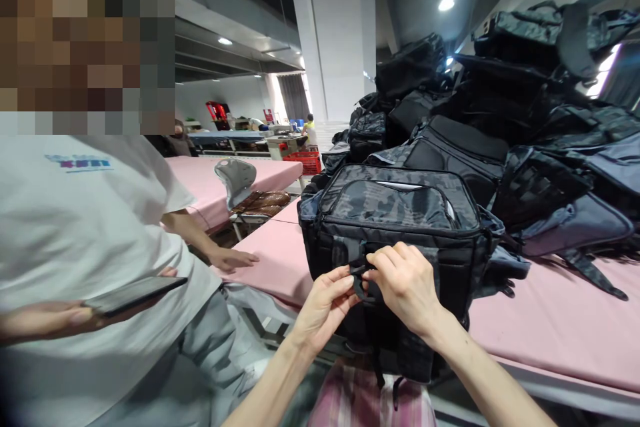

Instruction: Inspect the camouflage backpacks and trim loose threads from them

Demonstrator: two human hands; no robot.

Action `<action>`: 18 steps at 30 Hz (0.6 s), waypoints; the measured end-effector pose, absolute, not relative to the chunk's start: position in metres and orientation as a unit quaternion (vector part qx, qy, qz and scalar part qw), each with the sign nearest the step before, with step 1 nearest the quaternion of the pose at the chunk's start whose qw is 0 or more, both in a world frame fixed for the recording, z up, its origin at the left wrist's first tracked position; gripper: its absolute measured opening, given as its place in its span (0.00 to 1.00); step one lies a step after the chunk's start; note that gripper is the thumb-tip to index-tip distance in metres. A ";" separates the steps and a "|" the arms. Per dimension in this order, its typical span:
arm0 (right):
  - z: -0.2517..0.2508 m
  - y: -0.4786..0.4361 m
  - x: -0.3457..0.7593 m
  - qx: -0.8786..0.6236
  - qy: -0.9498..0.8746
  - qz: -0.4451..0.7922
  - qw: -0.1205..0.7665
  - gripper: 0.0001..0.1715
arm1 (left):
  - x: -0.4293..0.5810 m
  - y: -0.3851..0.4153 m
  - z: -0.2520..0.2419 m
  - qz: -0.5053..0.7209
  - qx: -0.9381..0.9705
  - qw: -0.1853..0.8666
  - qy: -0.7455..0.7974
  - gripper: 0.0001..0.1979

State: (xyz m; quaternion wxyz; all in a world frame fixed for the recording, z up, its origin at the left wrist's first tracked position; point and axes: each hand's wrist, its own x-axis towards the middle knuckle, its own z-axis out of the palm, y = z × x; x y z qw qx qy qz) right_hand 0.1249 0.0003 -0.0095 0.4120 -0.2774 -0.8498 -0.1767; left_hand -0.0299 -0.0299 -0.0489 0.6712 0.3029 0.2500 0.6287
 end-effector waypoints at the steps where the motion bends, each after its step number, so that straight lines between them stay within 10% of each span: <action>1: -0.009 0.000 0.125 -0.277 -0.848 -0.185 0.412 0.03 | -0.030 -0.030 -0.049 0.628 0.306 0.670 0.251 0.09; 13: -0.007 0.003 0.125 -0.288 -0.825 -0.187 0.448 0.04 | -0.026 -0.030 -0.048 0.619 0.351 0.646 0.277 0.11; 18: -0.022 0.013 0.178 -0.411 -0.683 -0.056 0.602 0.12 | -0.063 -0.025 -0.072 0.654 0.420 0.453 0.438 0.15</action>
